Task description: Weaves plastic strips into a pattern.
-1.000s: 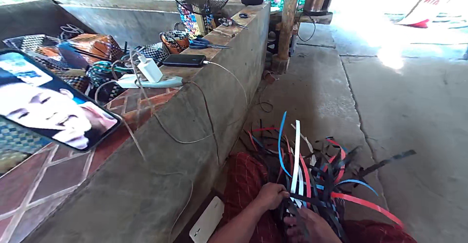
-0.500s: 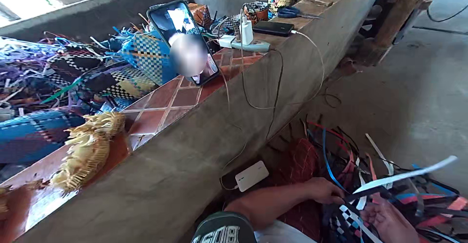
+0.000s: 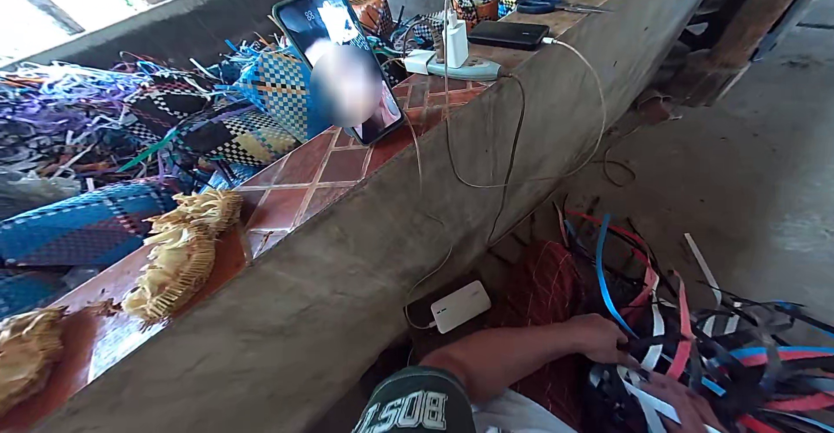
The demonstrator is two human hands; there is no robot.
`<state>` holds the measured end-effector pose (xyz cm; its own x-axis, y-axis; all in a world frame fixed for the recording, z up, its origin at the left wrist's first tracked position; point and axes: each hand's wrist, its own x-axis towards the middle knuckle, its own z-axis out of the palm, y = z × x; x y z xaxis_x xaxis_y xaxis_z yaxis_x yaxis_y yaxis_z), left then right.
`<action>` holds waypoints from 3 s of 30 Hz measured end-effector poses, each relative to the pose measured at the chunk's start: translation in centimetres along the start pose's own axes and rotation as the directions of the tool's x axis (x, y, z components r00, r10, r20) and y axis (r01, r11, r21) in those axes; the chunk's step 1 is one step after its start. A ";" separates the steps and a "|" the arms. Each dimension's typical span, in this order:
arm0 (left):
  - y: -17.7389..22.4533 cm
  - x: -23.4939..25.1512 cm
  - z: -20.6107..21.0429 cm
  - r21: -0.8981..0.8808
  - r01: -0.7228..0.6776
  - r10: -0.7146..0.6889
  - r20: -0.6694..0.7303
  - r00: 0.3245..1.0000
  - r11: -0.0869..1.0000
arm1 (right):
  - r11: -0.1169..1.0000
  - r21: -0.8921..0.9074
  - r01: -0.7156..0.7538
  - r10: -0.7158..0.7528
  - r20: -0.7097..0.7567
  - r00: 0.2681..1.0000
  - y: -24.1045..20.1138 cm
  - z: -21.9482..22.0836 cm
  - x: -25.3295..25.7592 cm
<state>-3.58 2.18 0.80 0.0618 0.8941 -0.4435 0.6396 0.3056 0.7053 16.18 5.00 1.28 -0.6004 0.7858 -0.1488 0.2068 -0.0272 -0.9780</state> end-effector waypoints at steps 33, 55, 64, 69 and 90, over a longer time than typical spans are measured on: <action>1.2 0.1 -0.8 -0.094 -0.094 0.101 0.069 0.993 0.991 | 0.953 -0.232 -0.194 0.155 -0.178 0.972 -1.4 0.0 -1.1; 0.5 1.9 0.9 0.087 0.033 -0.038 0.058 0.998 0.996 | 0.780 0.102 -0.618 0.620 0.008 0.784 -0.3 -0.6 -2.3; -0.4 1.3 1.4 0.018 0.016 -0.015 -0.021 1.000 1.000 | 0.992 0.087 -0.091 0.106 -0.189 0.976 -5.3 -3.2 4.6; -0.5 -0.1 0.9 -0.168 -0.094 0.062 -0.185 0.981 0.981 | 0.894 -0.206 -0.397 0.388 -0.083 0.918 1.5 -2.7 4.9; 3.2 4.9 4.3 0.405 -0.100 0.069 0.090 0.993 0.909 | 0.803 0.252 -0.541 0.582 -0.132 0.802 1.4 -2.6 -2.8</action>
<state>2.03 6.11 -1.52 0.1751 0.8799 -0.4417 0.8853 0.0556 0.4616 20.22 4.37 0.69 -0.2597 0.6960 -0.6694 0.2962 -0.6023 -0.7413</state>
